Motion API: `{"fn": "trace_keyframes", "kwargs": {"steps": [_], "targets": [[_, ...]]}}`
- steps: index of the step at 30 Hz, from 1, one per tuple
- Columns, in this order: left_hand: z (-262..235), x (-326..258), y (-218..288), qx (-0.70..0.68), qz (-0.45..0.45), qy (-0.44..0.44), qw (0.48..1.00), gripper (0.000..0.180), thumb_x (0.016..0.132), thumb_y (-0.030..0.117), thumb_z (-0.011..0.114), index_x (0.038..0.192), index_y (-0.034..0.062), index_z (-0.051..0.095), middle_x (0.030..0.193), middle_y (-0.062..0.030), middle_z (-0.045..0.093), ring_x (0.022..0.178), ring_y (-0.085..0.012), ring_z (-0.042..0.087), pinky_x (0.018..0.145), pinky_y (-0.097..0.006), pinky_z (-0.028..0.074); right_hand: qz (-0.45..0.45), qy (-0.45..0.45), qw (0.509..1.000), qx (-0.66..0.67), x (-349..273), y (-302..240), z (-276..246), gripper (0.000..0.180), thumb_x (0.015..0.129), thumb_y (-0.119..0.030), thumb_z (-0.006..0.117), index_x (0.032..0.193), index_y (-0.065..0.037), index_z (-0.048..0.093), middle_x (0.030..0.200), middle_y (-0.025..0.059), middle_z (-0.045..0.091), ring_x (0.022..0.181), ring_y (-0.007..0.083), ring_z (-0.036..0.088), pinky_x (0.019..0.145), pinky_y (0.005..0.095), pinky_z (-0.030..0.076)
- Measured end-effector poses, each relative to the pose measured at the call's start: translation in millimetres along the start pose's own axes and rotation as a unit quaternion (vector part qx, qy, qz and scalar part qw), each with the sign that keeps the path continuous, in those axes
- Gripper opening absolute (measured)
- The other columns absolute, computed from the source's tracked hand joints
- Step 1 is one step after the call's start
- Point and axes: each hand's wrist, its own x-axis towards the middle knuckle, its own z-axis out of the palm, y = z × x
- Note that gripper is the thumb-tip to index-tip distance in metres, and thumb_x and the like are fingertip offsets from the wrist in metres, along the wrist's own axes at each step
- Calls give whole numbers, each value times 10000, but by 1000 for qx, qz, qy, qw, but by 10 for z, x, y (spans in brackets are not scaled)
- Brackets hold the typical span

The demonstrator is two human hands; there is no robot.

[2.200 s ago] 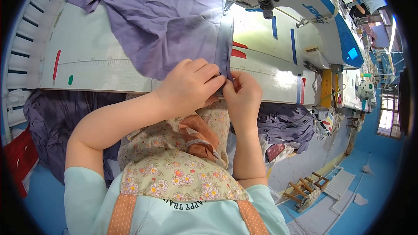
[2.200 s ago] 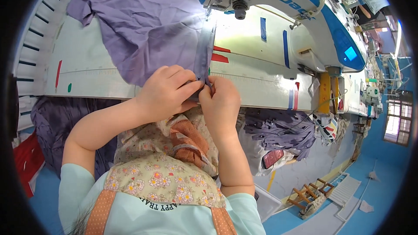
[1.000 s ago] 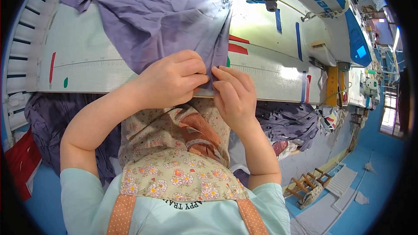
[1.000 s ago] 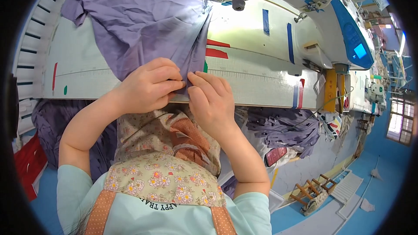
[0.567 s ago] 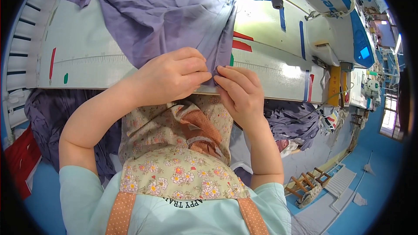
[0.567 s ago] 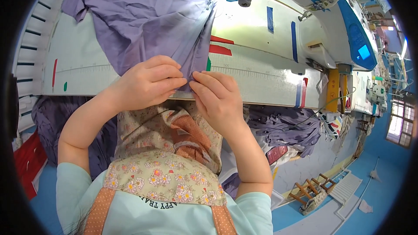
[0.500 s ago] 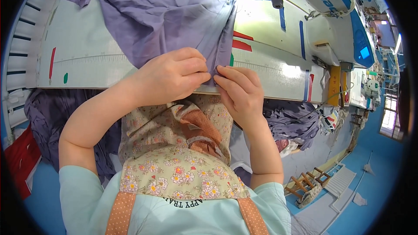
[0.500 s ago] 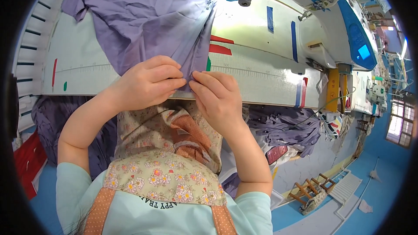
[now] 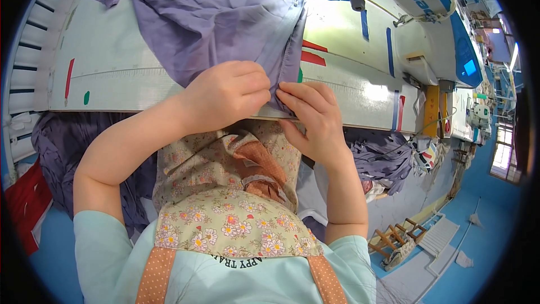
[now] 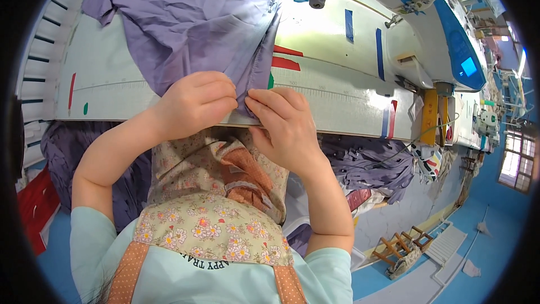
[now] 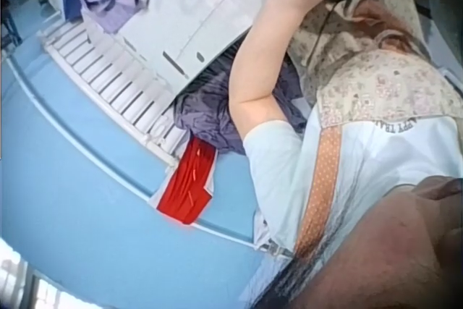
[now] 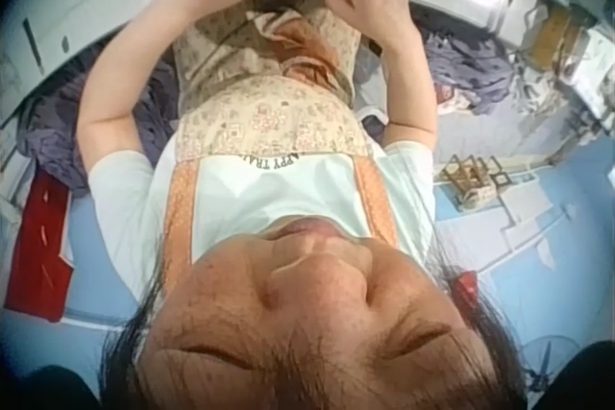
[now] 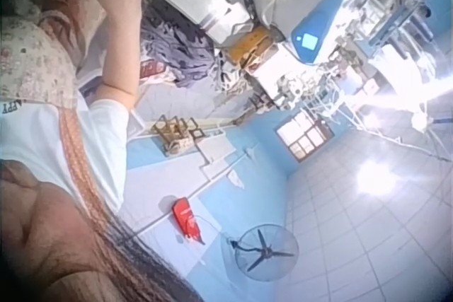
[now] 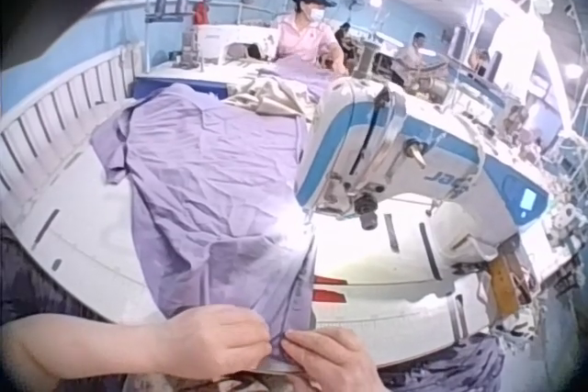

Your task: Using an industrial sewing machine to stitch purple fabric pieces together.

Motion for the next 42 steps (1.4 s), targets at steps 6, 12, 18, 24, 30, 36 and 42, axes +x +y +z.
{"fn": "trace_keyframes", "kwargs": {"steps": [6, 12, 18, 24, 30, 36, 42], "targets": [[5, 10, 35, -45, -43, 4, 998, 246, 659, 44, 738, 885, 35, 641, 933, -70, 633, 909, -282, 643, 774, -386, 556, -1, 26, 1000, -13, -6, -37, 49, 491, 636, -110, 771, 1117, -56, 689, 1193, 45, 645, 1057, 279, 586, 914, 431, 467], [9, -11, 106, 17, -9, -17, 1000, 215, 687, 103, 712, 886, 46, 655, 876, -54, 608, 869, -255, 650, 744, -365, 545, 20, 22, 999, -20, -11, -70, 47, 490, 637, -142, 800, 1111, -69, 697, 1190, 30, 639, 1067, 275, 572, 921, 430, 457], [68, 22, 131, 55, -13, -11, 998, 171, 686, 112, 692, 841, 61, 644, 798, -20, 576, 787, -211, 628, 644, -348, 506, 35, 19, 999, -1, -5, -75, 45, 490, 629, -142, 810, 1103, -77, 703, 1183, 21, 640, 1081, 276, 566, 930, 434, 452], [136, 60, 119, 24, -74, 37, 996, 147, 677, 76, 739, 785, 67, 639, 774, -39, 578, 740, -232, 614, 632, -360, 491, 41, 30, 999, -17, -13, -88, 84, 481, 619, -138, 807, 1087, -94, 707, 1176, 11, 644, 1070, 265, 571, 910, 419, 449], [110, 96, 118, -63, -122, 59, 989, 144, 710, 41, 745, 808, 61, 642, 801, -64, 603, 760, -280, 611, 659, -391, 491, 42, 103, 993, -29, 20, -61, 237, 378, 648, -44, 725, 1022, -99, 715, 1075, 0, 680, 995, 241, 602, 850, 392, 459], [-203, 5, 57, -285, -242, -4, 928, 239, 721, -81, 603, 927, 32, 650, 1024, -121, 647, 998, -282, 629, 881, -363, 503, -7, 131, 989, -73, -8, -29, 254, 311, 657, -26, 680, 963, -72, 706, 1043, 22, 694, 964, 236, 634, 791, 378, 481], [-253, -21, 58, -229, -211, 3, 950, 330, 712, -134, 566, 986, 11, 680, 1082, -117, 641, 1048, -269, 628, 921, -357, 503, -23, 136, 987, -87, -27, -34, 279, 297, 663, -50, 669, 959, -61, 699, 1047, 42, 693, 966, 231, 644, 790, 374, 483]]}}
